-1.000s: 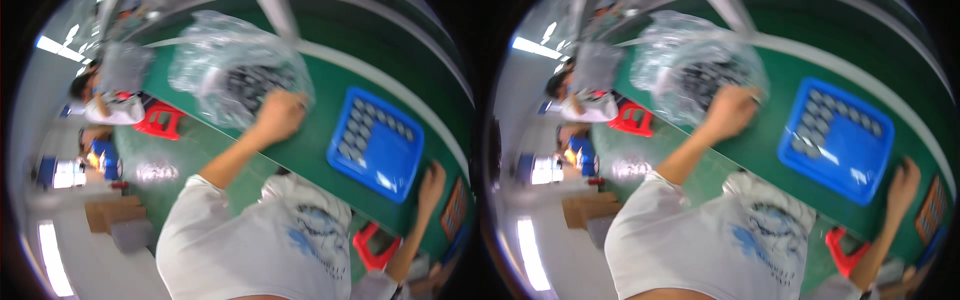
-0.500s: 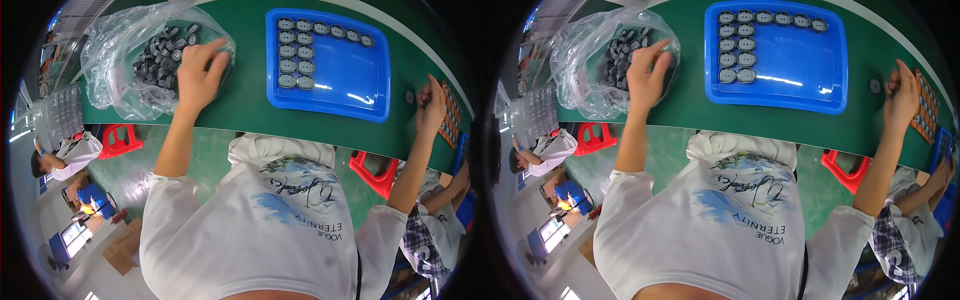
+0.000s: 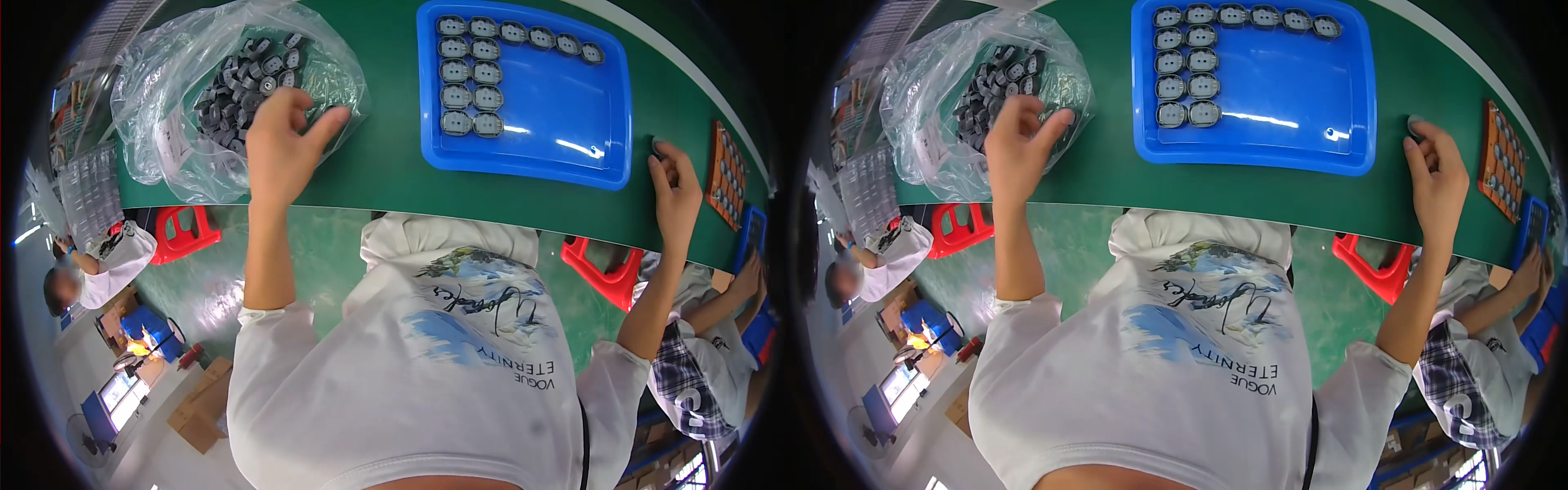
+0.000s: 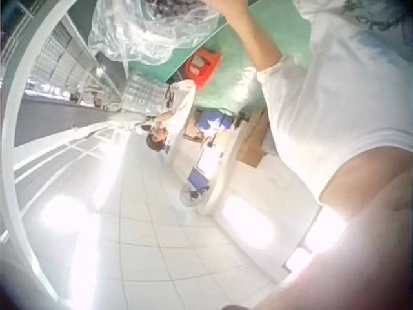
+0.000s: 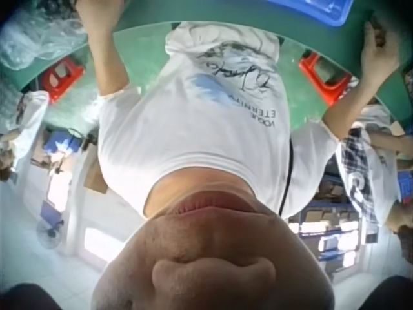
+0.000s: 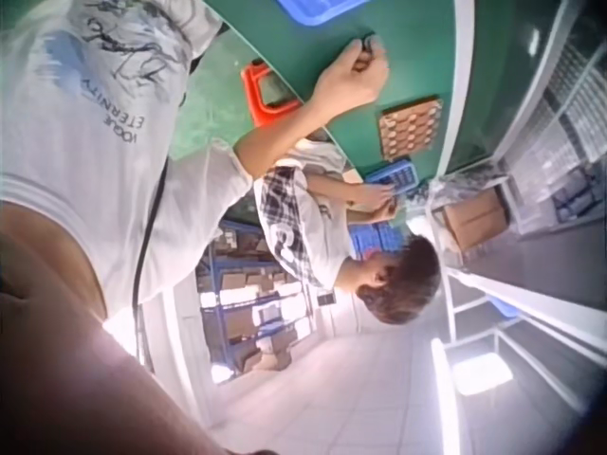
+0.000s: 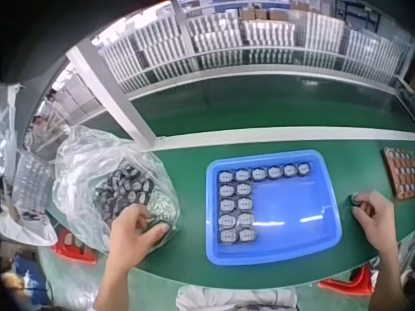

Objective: Sorting small electronic components from a plastic bag into a blue component tray.

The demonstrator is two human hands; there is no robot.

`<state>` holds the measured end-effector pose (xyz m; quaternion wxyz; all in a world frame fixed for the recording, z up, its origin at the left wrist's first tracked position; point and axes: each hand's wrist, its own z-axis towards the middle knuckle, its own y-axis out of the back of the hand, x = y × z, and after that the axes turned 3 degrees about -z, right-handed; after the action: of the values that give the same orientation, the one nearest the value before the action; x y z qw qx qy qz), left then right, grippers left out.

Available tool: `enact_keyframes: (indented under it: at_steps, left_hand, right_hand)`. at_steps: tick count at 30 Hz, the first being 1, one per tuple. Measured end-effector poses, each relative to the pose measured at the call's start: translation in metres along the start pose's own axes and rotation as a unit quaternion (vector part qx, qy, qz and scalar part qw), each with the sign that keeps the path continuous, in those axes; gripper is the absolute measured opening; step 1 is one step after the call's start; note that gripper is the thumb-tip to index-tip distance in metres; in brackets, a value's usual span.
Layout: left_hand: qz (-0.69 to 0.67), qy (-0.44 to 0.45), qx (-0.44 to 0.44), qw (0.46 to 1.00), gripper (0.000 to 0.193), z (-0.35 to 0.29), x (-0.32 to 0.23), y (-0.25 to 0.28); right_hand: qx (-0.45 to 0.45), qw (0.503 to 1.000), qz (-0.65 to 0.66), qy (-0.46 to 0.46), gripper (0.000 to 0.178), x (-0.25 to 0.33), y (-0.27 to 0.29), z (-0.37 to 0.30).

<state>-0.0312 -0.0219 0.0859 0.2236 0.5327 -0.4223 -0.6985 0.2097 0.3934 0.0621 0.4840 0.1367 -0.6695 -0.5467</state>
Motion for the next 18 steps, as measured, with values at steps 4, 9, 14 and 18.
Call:
enact_keyframes:
  at_steps: [4, 9, 14, 18]
  left_hand:
    - [0.047, -0.085, 0.034, 0.995, 0.029, 0.0, 0.004, -0.007]
    - [0.073, -0.193, 0.079, 0.975, 0.042, 0.006, 0.022, 0.01]
    - [0.052, -0.112, 0.025, 0.992, 0.026, 0.0, 0.025, -0.009]
    - [0.054, -0.147, 0.022, 0.987, 0.016, 0.0, 0.016, -0.006]
  right_hand:
    - [-0.007, 0.996, 0.02, 0.085, 0.023, -0.002, 0.0, -0.001]
    - [0.033, 0.997, 0.056, 0.05, 0.026, 0.001, 0.0, 0.007]
    - [-0.045, 0.998, 0.047, 0.014, 0.027, -0.012, -0.003, 0.002]
    - [-0.137, 0.979, -0.057, 0.139, 0.028, -0.003, -0.013, 0.017]
